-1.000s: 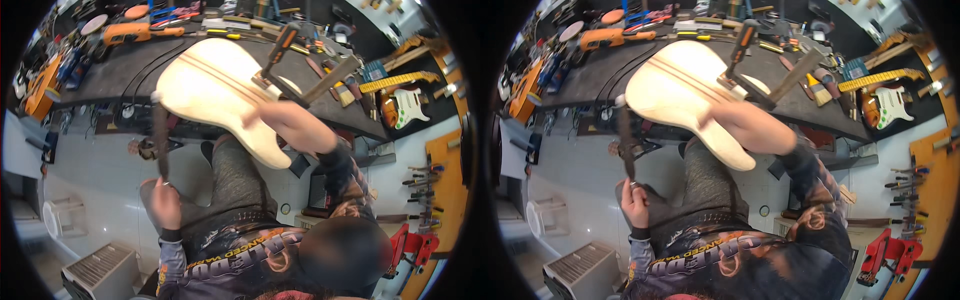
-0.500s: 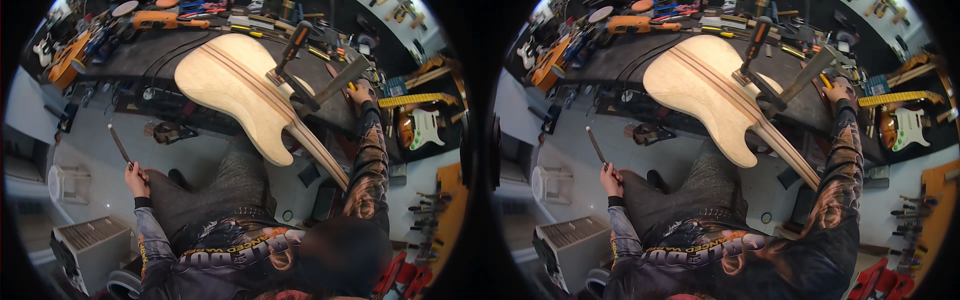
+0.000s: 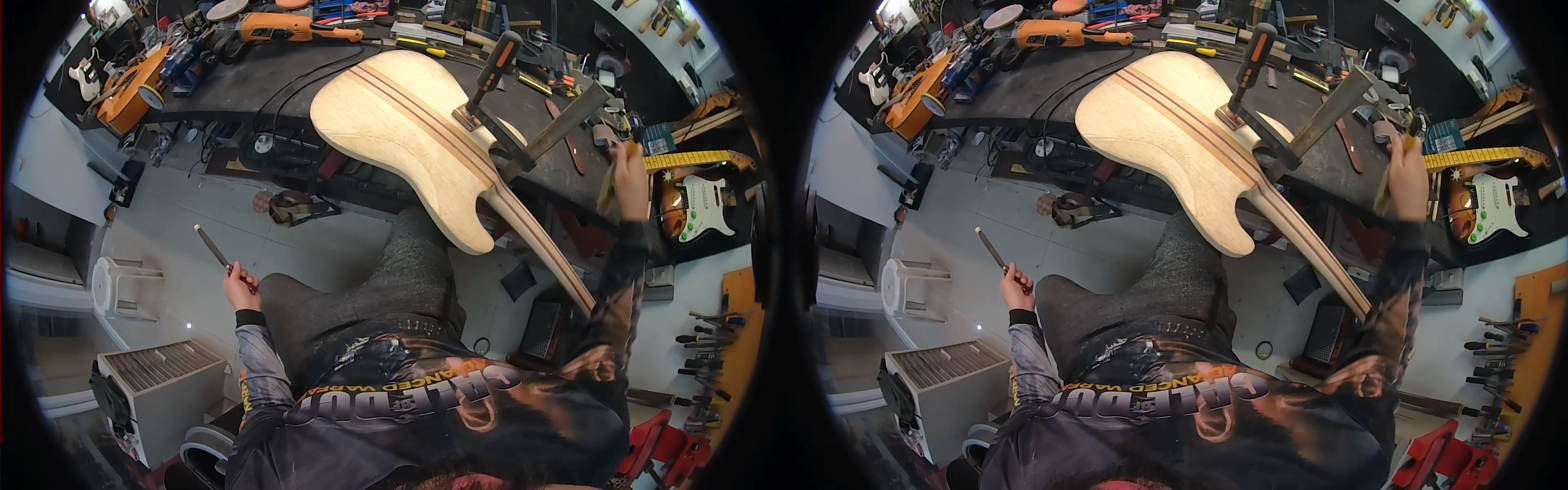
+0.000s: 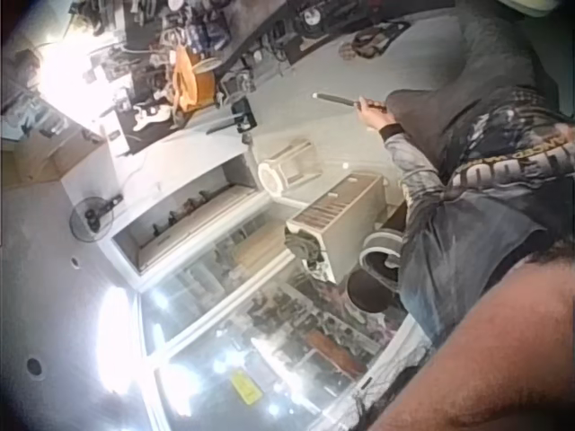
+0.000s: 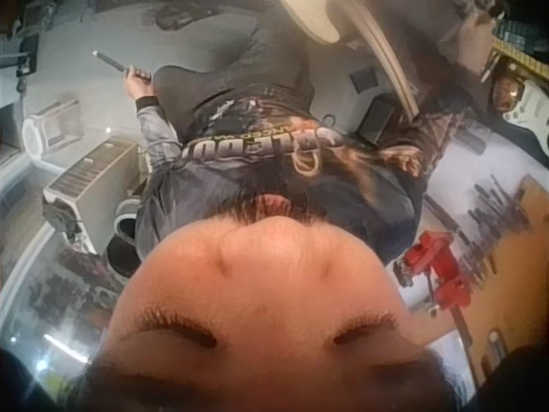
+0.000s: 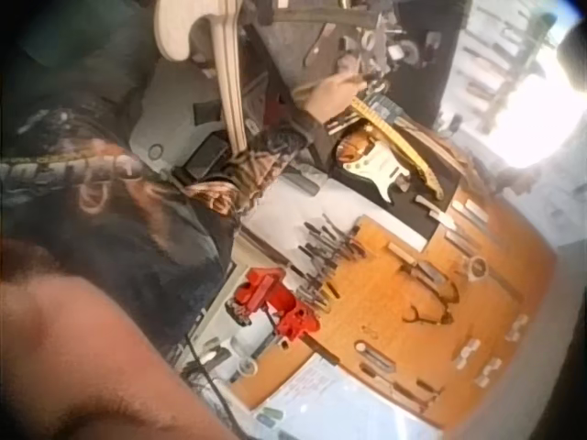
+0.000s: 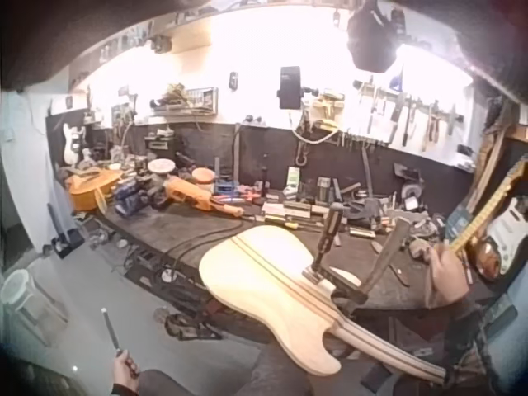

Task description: The person uses a rasp to shape the contours of a wooden guitar body. They clear away wood shavings with a brush and then use a power sander on the surface of the wood.

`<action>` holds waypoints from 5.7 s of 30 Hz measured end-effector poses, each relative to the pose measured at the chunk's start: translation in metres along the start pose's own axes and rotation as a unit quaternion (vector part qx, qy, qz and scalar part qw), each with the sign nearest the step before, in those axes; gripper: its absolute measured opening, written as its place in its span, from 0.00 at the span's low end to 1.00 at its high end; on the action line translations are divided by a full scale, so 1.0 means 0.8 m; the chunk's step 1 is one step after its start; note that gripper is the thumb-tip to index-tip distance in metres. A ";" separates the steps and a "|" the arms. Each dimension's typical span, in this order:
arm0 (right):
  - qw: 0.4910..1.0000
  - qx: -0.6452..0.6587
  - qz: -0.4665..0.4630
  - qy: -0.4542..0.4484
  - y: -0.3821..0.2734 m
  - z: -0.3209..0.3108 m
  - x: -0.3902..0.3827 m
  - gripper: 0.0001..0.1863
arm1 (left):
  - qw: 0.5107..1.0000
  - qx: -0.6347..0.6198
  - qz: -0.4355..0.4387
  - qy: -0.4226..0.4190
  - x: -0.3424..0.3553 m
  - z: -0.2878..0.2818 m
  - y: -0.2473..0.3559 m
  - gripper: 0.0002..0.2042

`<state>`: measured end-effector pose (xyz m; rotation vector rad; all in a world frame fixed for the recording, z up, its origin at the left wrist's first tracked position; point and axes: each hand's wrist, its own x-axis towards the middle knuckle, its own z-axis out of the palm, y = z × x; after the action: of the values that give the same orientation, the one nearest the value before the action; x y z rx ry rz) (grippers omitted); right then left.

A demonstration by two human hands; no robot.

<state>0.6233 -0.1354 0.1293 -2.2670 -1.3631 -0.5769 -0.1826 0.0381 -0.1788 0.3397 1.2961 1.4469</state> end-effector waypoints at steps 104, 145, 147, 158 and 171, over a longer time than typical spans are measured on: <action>0.648 0.622 0.135 -0.418 -0.384 0.380 -0.256 0.08 | 0.990 0.008 -0.072 0.125 -0.064 -0.215 -0.025 0.06; 0.807 0.398 -0.328 -0.286 -0.480 0.288 -0.294 0.11 | 0.990 0.117 -0.065 0.042 -0.074 -0.141 -0.025 0.04; 0.727 0.459 -0.317 -0.401 -0.513 0.259 -0.307 0.12 | 0.990 0.111 -0.080 0.027 -0.073 -0.131 -0.026 0.05; 0.940 0.187 0.000 -0.287 -0.362 0.287 -0.314 0.15 | 0.991 0.126 -0.039 0.011 -0.094 -0.129 -0.002 0.04; 0.742 0.540 -0.156 -0.366 -0.553 0.095 -0.279 0.17 | 0.995 0.082 -0.044 0.028 -0.080 -0.109 -0.006 0.11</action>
<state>0.1416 -0.0647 0.0095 -1.2445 -1.7374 0.9580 -0.2259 -0.0612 -0.1867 0.3478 1.4623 1.2882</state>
